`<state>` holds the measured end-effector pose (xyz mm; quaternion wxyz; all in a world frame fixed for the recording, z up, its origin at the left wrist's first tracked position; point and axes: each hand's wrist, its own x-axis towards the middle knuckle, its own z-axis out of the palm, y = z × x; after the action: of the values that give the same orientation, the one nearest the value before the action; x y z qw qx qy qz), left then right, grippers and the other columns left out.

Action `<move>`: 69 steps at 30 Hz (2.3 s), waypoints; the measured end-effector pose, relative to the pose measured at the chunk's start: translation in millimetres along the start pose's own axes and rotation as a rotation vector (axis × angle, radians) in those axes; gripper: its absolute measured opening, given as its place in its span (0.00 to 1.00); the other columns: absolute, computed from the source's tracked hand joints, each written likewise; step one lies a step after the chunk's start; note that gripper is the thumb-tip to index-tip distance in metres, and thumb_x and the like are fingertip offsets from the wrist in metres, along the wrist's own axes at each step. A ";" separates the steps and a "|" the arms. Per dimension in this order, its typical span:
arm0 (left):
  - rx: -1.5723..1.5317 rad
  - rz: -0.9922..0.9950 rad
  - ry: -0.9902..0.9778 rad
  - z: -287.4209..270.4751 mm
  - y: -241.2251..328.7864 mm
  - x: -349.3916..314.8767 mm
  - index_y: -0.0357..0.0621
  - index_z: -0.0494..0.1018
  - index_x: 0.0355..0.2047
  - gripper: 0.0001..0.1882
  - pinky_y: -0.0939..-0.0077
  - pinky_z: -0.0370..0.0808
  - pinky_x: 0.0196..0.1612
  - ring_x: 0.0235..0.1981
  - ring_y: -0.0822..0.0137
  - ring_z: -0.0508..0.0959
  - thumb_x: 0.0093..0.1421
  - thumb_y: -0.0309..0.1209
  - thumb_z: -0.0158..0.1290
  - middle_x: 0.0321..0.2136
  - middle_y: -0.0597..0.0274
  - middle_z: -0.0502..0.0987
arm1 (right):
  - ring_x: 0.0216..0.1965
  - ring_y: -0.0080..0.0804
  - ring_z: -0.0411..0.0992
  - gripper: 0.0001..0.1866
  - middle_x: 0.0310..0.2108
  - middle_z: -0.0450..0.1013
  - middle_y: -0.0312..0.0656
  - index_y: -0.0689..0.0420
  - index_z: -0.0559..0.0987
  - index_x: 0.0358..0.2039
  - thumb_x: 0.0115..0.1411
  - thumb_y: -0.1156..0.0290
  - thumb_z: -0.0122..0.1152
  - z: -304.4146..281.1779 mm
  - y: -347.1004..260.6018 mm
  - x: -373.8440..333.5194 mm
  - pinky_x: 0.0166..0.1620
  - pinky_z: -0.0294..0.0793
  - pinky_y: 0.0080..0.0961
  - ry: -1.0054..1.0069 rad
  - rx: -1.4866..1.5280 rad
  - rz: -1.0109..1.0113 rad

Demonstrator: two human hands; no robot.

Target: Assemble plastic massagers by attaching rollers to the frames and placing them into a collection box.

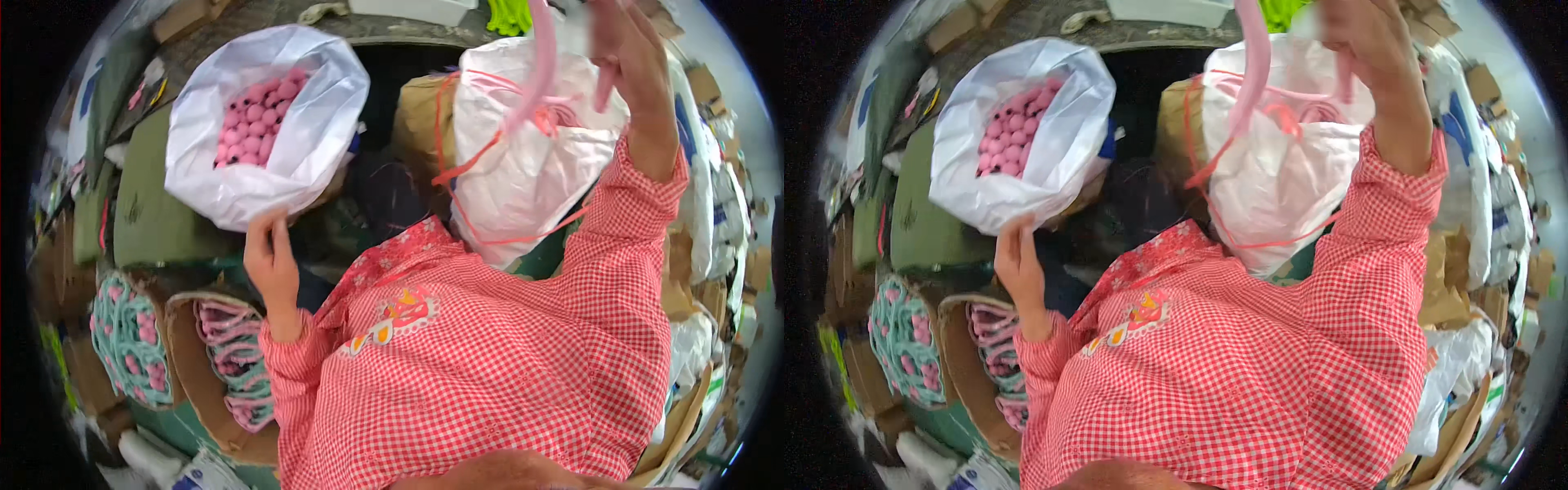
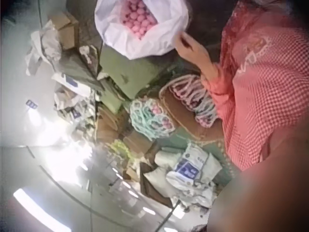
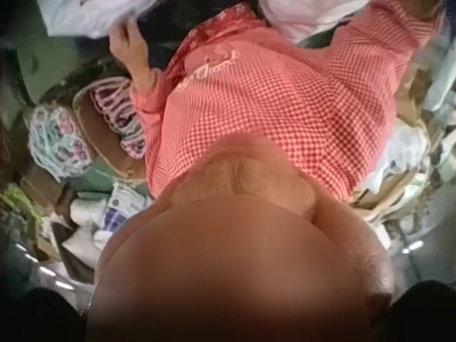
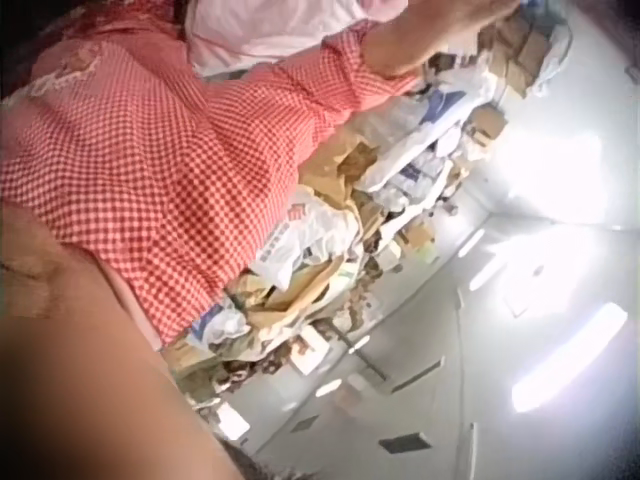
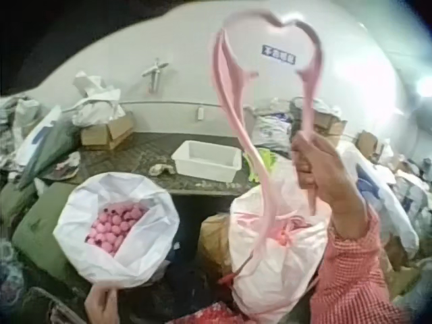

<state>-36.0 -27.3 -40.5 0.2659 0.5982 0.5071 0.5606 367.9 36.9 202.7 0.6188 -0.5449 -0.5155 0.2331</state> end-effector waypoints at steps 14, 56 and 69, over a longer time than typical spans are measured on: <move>-1.289 -0.405 0.167 -27.6 -23.4 -2.4 0.42 0.54 0.64 0.33 0.60 0.65 0.59 0.55 0.58 0.68 0.69 0.54 0.33 0.56 0.56 0.66 | 0.12 0.16 0.51 0.17 0.14 0.52 0.26 0.50 0.63 0.22 0.69 0.59 0.42 286.3 123.9 -161.6 0.14 0.51 0.17 -1.913 0.553 1.220; -0.824 -0.529 0.364 -41.0 36.1 -21.7 0.47 0.63 0.37 0.13 0.86 0.54 0.16 0.14 0.81 0.56 0.70 0.43 0.42 0.18 0.72 0.59 | 0.30 0.25 0.72 0.20 0.34 0.75 0.38 0.58 0.71 0.46 0.58 0.63 0.65 272.6 94.3 -134.2 0.31 0.70 0.19 -1.193 0.320 -0.050; -0.666 -0.530 0.334 -23.7 43.5 -35.7 0.45 0.64 0.40 0.14 0.89 0.53 0.18 0.17 0.85 0.57 0.70 0.43 0.43 0.20 0.74 0.62 | 0.38 0.47 0.72 0.23 0.34 0.74 0.45 0.59 0.71 0.40 0.51 0.58 0.68 271.3 93.1 -167.6 0.48 0.62 0.40 -1.028 -0.270 -0.824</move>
<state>-39.7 -80.5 -10.7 0.4925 0.2310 0.4709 0.6945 91.0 39.7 19.2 0.2595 -0.1961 -0.9351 0.1411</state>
